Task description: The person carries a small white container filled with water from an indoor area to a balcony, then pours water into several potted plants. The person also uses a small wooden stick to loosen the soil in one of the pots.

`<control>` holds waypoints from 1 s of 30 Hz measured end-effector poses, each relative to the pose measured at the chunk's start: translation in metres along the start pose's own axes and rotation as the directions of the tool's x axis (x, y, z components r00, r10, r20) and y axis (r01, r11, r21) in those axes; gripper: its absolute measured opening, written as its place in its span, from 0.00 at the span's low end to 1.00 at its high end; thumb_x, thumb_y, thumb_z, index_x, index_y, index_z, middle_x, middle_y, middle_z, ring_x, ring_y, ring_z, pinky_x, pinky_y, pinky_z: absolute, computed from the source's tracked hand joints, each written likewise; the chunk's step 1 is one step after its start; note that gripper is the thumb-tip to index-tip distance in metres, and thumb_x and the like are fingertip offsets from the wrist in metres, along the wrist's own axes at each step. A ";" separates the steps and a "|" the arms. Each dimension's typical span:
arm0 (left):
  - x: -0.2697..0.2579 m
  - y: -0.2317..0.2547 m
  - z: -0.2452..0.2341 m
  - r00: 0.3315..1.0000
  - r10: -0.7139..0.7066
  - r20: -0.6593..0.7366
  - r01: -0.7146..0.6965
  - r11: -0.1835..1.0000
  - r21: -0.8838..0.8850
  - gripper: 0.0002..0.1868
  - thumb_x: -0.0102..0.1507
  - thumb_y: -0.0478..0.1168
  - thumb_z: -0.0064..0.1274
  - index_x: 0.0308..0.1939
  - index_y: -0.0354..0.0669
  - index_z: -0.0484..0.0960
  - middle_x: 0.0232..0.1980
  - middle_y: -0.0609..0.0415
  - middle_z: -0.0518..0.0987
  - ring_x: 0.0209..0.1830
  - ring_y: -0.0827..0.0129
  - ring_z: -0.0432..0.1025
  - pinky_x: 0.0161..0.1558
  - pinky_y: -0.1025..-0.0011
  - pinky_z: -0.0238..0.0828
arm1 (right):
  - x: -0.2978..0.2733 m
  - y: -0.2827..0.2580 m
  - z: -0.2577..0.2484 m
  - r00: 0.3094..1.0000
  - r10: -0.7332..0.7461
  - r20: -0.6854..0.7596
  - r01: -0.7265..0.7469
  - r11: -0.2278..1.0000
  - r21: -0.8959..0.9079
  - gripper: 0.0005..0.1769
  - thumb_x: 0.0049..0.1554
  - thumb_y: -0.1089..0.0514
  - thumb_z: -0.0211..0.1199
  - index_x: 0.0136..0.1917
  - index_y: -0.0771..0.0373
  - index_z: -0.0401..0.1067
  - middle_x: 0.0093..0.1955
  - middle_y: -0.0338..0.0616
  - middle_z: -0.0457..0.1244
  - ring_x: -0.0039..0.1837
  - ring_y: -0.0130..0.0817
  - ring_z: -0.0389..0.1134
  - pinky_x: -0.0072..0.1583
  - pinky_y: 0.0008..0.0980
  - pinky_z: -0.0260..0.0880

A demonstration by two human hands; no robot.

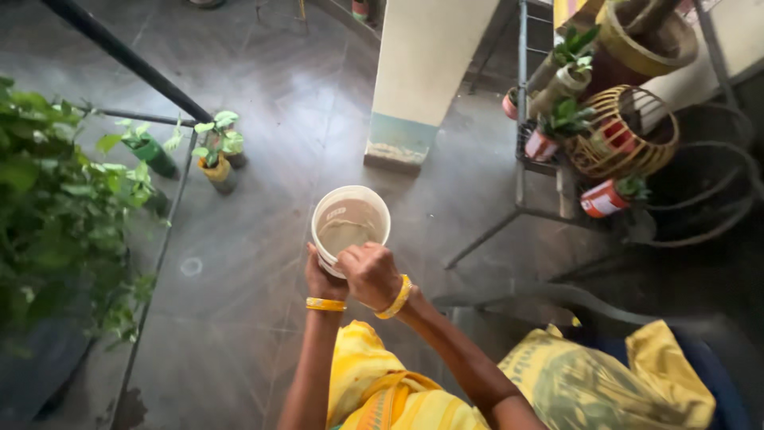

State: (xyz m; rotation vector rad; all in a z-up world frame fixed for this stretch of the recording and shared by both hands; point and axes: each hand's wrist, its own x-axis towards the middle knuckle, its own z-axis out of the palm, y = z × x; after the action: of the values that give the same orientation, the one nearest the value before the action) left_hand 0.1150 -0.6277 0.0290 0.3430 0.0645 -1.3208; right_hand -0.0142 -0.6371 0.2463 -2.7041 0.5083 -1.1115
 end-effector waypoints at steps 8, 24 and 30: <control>0.104 0.029 0.016 0.995 -0.041 -0.090 0.036 0.998 -0.057 0.31 0.70 0.60 0.39 0.63 0.41 0.77 0.60 0.48 0.80 0.58 0.56 0.75 0.61 0.58 0.71 | 0.064 0.085 0.045 0.998 0.035 0.053 -0.034 0.999 -0.030 0.04 0.50 0.64 0.64 0.37 0.60 0.69 0.35 0.47 0.63 0.37 0.46 0.66 0.41 0.42 0.64; 0.341 0.085 0.041 0.999 0.043 -0.007 -0.043 0.988 -0.150 0.26 0.71 0.58 0.44 0.58 0.42 0.80 0.57 0.49 0.82 0.56 0.58 0.76 0.59 0.59 0.74 | 0.222 0.261 0.118 0.989 -0.083 0.123 0.076 0.995 0.059 0.04 0.46 0.66 0.61 0.36 0.61 0.67 0.36 0.46 0.62 0.38 0.47 0.66 0.43 0.41 0.63; 0.433 0.101 0.067 0.988 0.092 -0.121 -0.115 0.973 -0.202 0.29 0.69 0.60 0.43 0.61 0.42 0.78 0.59 0.49 0.81 0.57 0.58 0.75 0.60 0.59 0.72 | 0.295 0.344 0.137 0.980 -0.164 0.111 0.150 0.981 0.127 0.05 0.47 0.66 0.61 0.37 0.61 0.66 0.35 0.46 0.62 0.38 0.46 0.66 0.42 0.41 0.63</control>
State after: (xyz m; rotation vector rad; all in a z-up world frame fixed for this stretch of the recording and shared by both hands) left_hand 0.3117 -1.0318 0.0098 0.2375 0.2731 -1.1790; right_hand 0.1938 -1.0619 0.2422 -2.7240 0.2061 -0.9711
